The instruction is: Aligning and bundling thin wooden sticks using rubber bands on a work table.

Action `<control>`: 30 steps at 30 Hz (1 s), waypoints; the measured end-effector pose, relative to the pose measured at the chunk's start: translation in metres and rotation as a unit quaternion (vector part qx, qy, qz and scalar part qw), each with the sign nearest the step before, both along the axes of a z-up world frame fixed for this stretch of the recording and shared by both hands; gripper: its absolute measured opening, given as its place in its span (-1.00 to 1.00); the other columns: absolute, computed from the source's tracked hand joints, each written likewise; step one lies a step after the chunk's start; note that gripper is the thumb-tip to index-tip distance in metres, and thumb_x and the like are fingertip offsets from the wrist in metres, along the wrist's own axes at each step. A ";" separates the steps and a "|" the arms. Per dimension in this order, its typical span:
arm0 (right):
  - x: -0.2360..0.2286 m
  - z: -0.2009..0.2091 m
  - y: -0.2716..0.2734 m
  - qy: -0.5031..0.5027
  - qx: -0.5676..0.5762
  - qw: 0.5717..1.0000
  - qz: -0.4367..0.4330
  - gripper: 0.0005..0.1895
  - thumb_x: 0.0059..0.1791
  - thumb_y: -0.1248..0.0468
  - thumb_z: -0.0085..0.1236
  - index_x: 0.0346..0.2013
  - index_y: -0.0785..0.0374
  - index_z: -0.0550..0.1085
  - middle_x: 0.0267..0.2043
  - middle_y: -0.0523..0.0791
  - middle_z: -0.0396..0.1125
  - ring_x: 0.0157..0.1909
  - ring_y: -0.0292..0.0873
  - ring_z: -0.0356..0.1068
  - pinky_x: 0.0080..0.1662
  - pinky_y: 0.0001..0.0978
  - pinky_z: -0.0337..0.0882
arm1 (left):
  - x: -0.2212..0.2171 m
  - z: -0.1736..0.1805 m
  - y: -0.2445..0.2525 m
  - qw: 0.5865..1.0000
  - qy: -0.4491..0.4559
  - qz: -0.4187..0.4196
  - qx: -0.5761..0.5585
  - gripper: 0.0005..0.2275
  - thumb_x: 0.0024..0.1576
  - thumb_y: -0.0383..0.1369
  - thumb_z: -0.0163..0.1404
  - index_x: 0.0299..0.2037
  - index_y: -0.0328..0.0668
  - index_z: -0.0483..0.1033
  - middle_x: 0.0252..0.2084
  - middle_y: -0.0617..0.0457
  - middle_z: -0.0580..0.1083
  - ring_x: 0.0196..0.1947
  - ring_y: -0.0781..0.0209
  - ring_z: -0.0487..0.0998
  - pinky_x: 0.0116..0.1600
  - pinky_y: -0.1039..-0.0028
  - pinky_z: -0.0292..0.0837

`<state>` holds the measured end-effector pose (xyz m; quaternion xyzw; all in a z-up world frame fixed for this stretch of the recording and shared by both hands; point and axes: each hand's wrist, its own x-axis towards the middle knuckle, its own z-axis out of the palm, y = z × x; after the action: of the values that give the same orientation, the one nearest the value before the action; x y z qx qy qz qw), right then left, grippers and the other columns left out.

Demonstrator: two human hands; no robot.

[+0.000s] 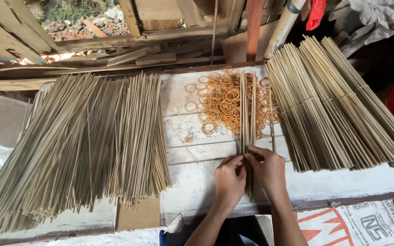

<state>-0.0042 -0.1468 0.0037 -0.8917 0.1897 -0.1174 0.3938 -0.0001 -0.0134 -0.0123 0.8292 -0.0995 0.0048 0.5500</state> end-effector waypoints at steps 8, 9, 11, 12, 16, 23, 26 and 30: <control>-0.012 -0.034 -0.049 -0.037 -0.143 0.985 -0.087 -0.64 -0.03 0.36 0.15 0.07 0.19 0.61 -0.05 0.14 0.45 -0.21 0.16 0.48 -0.12 -0.02 0.47 | -0.001 0.004 0.002 0.996 -0.043 0.013 0.071 -0.67 0.13 -0.32 0.08 0.11 -0.19 0.55 0.07 -0.07 0.49 -0.01 -0.09 0.55 0.08 0.16 0.46; -0.010 -0.048 -0.059 -0.001 -0.166 0.981 -0.099 -0.53 -0.09 0.40 0.07 0.11 0.18 0.59 -0.11 0.14 0.47 -0.17 0.31 0.46 -0.07 0.13 0.39 | -0.001 0.005 0.001 0.996 -0.060 0.013 0.069 -0.66 0.13 -0.35 0.06 0.11 -0.21 0.54 0.06 -0.06 0.51 0.03 -0.08 0.52 0.09 0.15 0.44; -0.009 -0.045 -0.055 0.001 -0.155 0.984 -0.093 -0.51 -0.11 0.42 0.02 0.10 0.19 0.59 -0.14 0.10 0.50 -0.18 0.25 0.49 -0.08 0.09 0.42 | -0.001 0.005 0.001 0.996 -0.059 0.004 0.064 -0.66 0.12 -0.37 0.05 0.12 -0.23 0.53 0.07 -0.07 0.52 0.02 -0.08 0.54 0.09 0.17 0.45; -0.008 -0.043 -0.053 0.002 -0.146 0.986 -0.086 -0.49 -0.13 0.45 -0.02 0.08 0.21 0.60 -0.16 0.07 0.54 -0.18 0.20 0.52 -0.08 0.05 0.46 | -0.001 0.005 0.001 0.996 -0.059 -0.004 0.059 -0.65 0.12 -0.39 0.04 0.12 -0.26 0.53 0.08 -0.07 0.52 0.00 -0.08 0.56 0.09 0.19 0.46; 0.000 -0.018 -0.033 0.031 -0.066 0.993 -0.091 -0.51 -0.15 0.30 0.14 0.09 0.18 0.60 -0.23 -0.02 0.57 -0.18 -0.01 0.57 0.03 -0.18 0.47 | 0.000 -0.004 -0.001 0.994 -0.085 -0.007 0.065 -0.65 0.11 -0.42 0.07 0.13 -0.28 0.52 0.08 -0.04 0.52 -0.02 -0.03 0.57 0.00 0.20 0.52; 0.011 -0.039 -0.030 -0.018 -0.102 0.995 0.004 -0.69 -0.05 0.26 0.09 -0.05 0.05 0.65 -0.13 -0.02 0.55 -0.05 0.01 0.55 0.00 -0.19 0.41 | 0.003 -0.012 0.002 0.992 -0.103 -0.030 0.067 -0.63 0.09 -0.37 0.03 0.13 -0.20 0.50 0.11 -0.07 0.48 0.01 -0.11 0.53 0.06 0.13 0.44; 0.002 -0.034 -0.029 -0.028 -0.119 0.992 -0.011 -0.69 0.01 0.24 0.10 0.01 0.10 0.64 -0.09 0.03 0.54 -0.02 0.08 0.52 0.05 -0.12 0.39 | -0.001 -0.015 0.009 0.993 -0.082 -0.054 0.065 -0.61 0.12 -0.31 0.01 0.16 -0.21 0.48 0.12 -0.09 0.44 0.01 -0.11 0.53 0.08 0.11 0.43; 0.008 -0.014 -0.010 -0.118 -0.156 0.981 -0.005 -0.73 0.04 0.38 0.14 0.01 0.28 0.63 -0.05 0.06 0.52 -0.25 0.00 0.55 -0.04 -0.19 0.43 | 0.003 0.017 0.053 0.996 -0.064 -0.055 0.019 -0.76 0.19 -0.34 0.04 0.05 -0.07 0.57 0.04 -0.04 0.54 -0.17 0.03 0.63 0.14 0.27 0.45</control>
<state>0.0033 -0.1572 -0.0105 -0.9213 0.1256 -0.2516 0.2686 0.0028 0.0394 0.0047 0.8307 -0.1795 0.0256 0.5263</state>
